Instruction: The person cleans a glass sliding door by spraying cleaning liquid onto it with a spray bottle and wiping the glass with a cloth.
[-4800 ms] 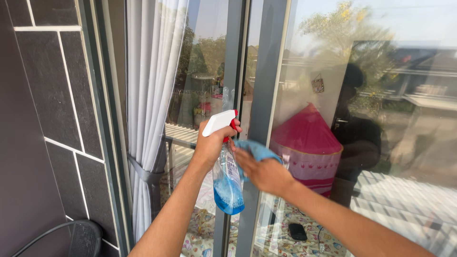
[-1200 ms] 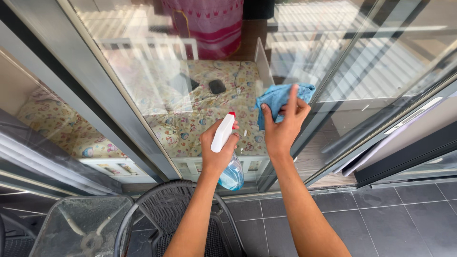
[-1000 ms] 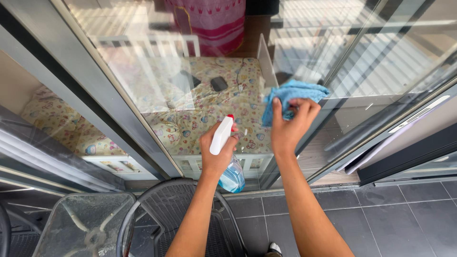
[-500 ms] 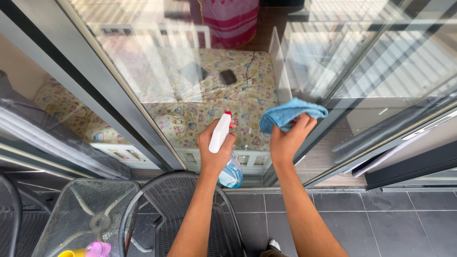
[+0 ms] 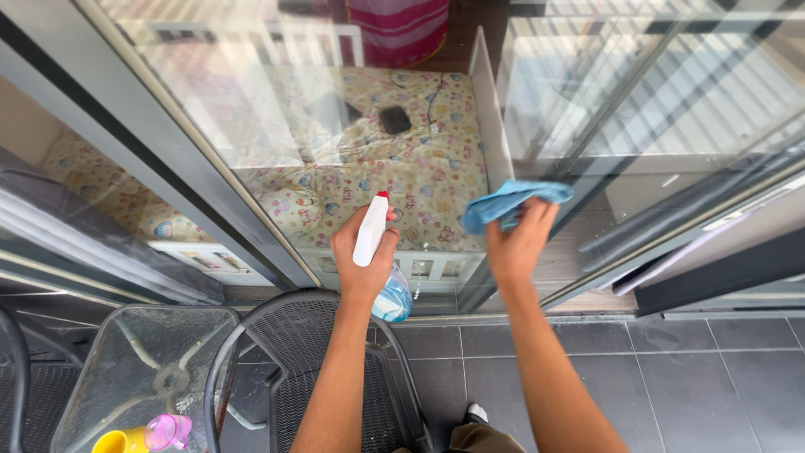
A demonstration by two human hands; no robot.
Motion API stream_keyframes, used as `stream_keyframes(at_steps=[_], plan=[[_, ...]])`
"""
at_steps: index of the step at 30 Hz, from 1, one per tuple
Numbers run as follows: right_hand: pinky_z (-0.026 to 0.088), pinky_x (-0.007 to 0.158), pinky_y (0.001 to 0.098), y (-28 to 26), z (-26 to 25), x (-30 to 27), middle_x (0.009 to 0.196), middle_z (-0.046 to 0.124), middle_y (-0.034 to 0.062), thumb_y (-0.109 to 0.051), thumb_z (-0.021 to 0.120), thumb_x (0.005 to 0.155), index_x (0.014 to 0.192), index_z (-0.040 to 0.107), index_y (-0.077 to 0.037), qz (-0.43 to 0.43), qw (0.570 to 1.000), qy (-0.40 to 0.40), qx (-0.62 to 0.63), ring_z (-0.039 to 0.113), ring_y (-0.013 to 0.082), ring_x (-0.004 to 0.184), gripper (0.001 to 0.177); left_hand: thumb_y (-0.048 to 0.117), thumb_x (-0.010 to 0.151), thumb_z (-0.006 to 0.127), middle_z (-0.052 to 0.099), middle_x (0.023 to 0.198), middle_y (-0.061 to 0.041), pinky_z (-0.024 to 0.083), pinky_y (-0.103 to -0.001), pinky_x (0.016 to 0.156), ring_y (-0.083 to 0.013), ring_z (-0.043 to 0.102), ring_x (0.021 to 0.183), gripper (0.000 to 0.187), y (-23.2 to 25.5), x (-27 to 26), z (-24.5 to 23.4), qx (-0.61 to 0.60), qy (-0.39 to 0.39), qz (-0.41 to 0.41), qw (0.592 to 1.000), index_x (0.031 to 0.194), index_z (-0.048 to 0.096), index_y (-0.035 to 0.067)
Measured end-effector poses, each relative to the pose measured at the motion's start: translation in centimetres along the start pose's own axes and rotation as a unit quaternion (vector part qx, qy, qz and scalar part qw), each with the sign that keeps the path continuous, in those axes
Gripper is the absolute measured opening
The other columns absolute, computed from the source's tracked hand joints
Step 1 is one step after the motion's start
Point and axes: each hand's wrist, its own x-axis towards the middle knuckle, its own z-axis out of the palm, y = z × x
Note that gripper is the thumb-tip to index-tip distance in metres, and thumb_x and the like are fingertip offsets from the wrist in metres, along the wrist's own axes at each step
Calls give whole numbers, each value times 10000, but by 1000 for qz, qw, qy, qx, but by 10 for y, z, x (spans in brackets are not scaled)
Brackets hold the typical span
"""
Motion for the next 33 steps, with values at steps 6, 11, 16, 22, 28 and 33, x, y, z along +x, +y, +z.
stream_keyframes(at_steps=[6,11,16,22,28,33], plan=[[513,877,376,-22,-22,53,1215,415,170,-114,804,939,1330,454,45,20,995,92,28,564,257,1044,548,-47,800,663,758,889,-58,509,-246,577,-83,649,654,251,3,-6,21,9,-18,61,998,1042,721,-12],[432,1022,496,-49,14,25,1225,450,177,-169,696,1022,1323,531,-2,-61,996,43,-40,517,349,1167,381,-37,789,652,754,883,-49,514,-247,556,-74,651,622,264,4,-10,29,1,-25,24,999,1044,716,-14],[439,981,447,4,8,-6,1257,438,229,-31,686,891,1285,477,17,18,1000,3,-25,507,382,1178,448,-33,802,655,753,868,-48,497,-246,550,-70,640,623,241,5,-10,40,-3,-40,6,999,1032,725,-8],[388,1120,459,72,-41,43,1254,430,207,23,642,936,1403,422,64,79,983,160,-31,491,378,1231,518,-32,796,652,763,884,-49,516,-246,518,-78,652,600,254,8,-7,64,-27,-49,-12,998,1040,719,-10],[461,965,422,8,-26,58,1180,430,209,-89,653,880,1264,514,26,72,990,114,36,528,352,1091,424,-37,797,648,755,867,-52,526,-247,516,-86,657,590,246,11,-7,82,-30,-57,-13,998,1032,719,-20],[417,930,479,0,-7,17,1135,484,190,-127,752,899,1167,614,-54,-27,998,37,-49,518,363,1061,309,-42,807,649,744,830,-53,520,-252,539,-94,654,593,201,10,-5,94,-5,-67,13,998,997,713,-26]])
